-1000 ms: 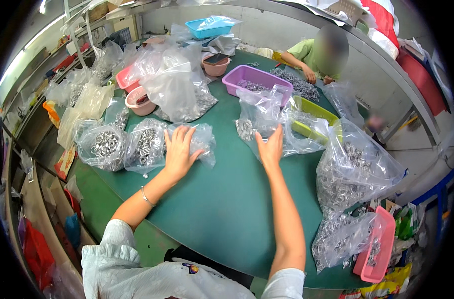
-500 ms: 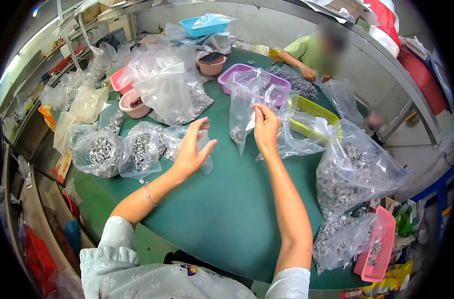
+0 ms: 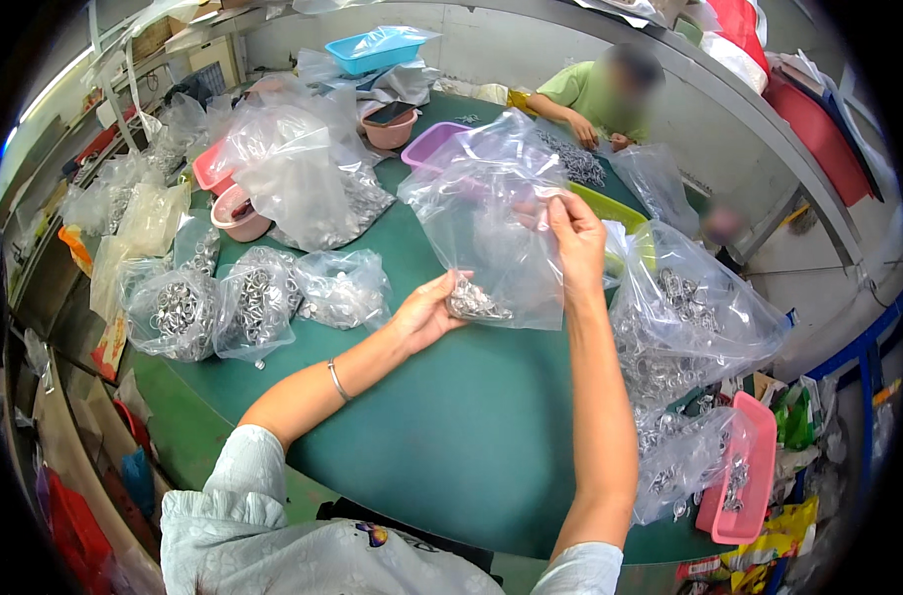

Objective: The person sorts small metal hardware components from plastic bags into a pink basket. They then use pliers to manipulate and assemble the metal pieces, picking them up one by one and performing precise adjustments before placing them back into the basket.

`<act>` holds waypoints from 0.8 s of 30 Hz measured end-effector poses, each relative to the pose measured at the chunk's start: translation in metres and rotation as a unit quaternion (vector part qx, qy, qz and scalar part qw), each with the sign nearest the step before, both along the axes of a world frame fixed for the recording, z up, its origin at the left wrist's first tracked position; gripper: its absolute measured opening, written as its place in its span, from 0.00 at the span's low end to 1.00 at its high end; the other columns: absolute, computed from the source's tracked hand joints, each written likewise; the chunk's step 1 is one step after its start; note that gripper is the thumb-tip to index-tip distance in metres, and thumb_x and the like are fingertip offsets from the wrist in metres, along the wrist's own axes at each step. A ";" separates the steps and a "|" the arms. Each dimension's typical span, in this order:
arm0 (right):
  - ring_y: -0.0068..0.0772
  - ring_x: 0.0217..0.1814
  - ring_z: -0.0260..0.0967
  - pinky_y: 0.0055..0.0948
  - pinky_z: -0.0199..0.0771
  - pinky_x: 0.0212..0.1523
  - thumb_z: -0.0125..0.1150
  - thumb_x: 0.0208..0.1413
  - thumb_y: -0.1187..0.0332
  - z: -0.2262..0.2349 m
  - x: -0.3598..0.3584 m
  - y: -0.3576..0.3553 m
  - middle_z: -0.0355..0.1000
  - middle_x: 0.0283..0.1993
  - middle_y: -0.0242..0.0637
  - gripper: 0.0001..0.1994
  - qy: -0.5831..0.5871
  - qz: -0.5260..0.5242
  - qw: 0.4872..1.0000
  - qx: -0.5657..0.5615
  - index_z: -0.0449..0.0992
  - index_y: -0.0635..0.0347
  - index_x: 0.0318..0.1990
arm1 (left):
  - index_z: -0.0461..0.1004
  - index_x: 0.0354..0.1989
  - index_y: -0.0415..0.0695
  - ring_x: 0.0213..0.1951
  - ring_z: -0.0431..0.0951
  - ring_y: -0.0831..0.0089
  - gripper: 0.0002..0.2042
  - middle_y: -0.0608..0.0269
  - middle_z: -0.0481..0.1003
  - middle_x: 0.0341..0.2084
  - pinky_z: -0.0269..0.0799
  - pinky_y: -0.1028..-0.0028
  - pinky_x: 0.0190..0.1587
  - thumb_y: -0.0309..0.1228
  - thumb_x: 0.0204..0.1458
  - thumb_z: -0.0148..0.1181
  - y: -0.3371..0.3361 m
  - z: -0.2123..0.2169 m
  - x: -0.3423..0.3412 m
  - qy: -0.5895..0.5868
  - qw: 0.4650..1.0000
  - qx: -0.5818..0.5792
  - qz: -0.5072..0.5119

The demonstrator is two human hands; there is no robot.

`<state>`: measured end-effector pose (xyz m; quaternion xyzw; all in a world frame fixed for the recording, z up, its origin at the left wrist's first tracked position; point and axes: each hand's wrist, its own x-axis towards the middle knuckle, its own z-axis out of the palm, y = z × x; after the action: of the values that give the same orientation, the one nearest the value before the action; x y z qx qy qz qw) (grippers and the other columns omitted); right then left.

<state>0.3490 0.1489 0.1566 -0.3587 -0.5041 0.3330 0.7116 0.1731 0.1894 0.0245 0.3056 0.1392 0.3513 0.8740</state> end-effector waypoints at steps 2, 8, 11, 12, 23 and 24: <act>0.24 0.34 0.70 0.22 0.70 0.35 0.49 0.57 0.70 -0.010 0.021 -0.009 0.66 0.25 0.29 0.08 -0.041 -0.050 0.997 -0.048 0.73 0.65 0.36 | 0.66 0.47 0.38 0.42 0.73 0.67 0.18 0.56 0.72 0.38 0.69 0.65 0.46 0.39 0.55 0.49 0.006 -0.002 -0.002 0.032 0.997 0.051 0.047; 0.16 0.25 0.65 0.17 0.65 0.25 0.49 0.56 0.71 -0.049 0.013 -0.014 0.67 0.24 0.28 0.08 -0.072 -0.194 0.967 -0.148 0.74 0.64 0.36 | 0.73 0.34 0.36 0.29 0.71 0.77 0.12 0.64 0.73 0.28 0.68 0.77 0.35 0.33 0.55 0.48 0.067 -0.015 0.005 0.232 0.904 0.154 0.324; 0.18 0.23 0.66 0.17 0.64 0.22 0.49 0.56 0.70 -0.075 0.004 -0.008 0.68 0.22 0.30 0.09 -0.062 -0.239 0.960 -0.133 0.74 0.65 0.36 | 0.73 0.36 0.34 0.31 0.71 0.78 0.12 0.65 0.74 0.28 0.66 0.78 0.36 0.31 0.54 0.48 0.101 -0.011 0.028 0.301 0.861 0.194 0.361; 0.17 0.21 0.64 0.17 0.63 0.22 0.49 0.55 0.71 -0.088 0.001 -0.003 0.69 0.21 0.31 0.09 -0.065 -0.254 0.957 -0.125 0.74 0.66 0.36 | 0.73 0.37 0.34 0.32 0.71 0.77 0.11 0.63 0.74 0.29 0.65 0.78 0.36 0.30 0.54 0.49 0.109 -0.022 0.031 0.272 0.869 0.171 0.376; 0.39 0.46 0.63 0.34 0.61 0.49 0.66 0.41 0.63 -0.159 0.008 -0.013 0.66 0.41 0.45 0.32 -0.100 -0.547 0.819 -0.146 0.59 0.67 0.53 | 0.56 0.56 0.33 0.51 0.66 0.64 0.28 0.48 0.66 0.48 0.60 0.72 0.52 0.36 0.51 0.56 0.100 -0.021 0.051 0.156 0.838 0.205 0.481; 0.40 0.47 0.63 0.35 0.60 0.50 0.68 0.39 0.62 -0.151 0.013 -0.005 0.66 0.42 0.46 0.33 -0.064 -0.542 0.819 -0.176 0.60 0.68 0.52 | 0.57 0.55 0.33 0.48 0.68 0.66 0.27 0.50 0.68 0.45 0.62 0.73 0.50 0.35 0.50 0.57 0.102 -0.020 0.053 0.159 0.866 0.197 0.432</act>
<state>0.3625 0.1443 0.0058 -0.7136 -0.2059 -0.0470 0.6679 0.2257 0.2913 0.0045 0.4325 0.3225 0.6601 0.5227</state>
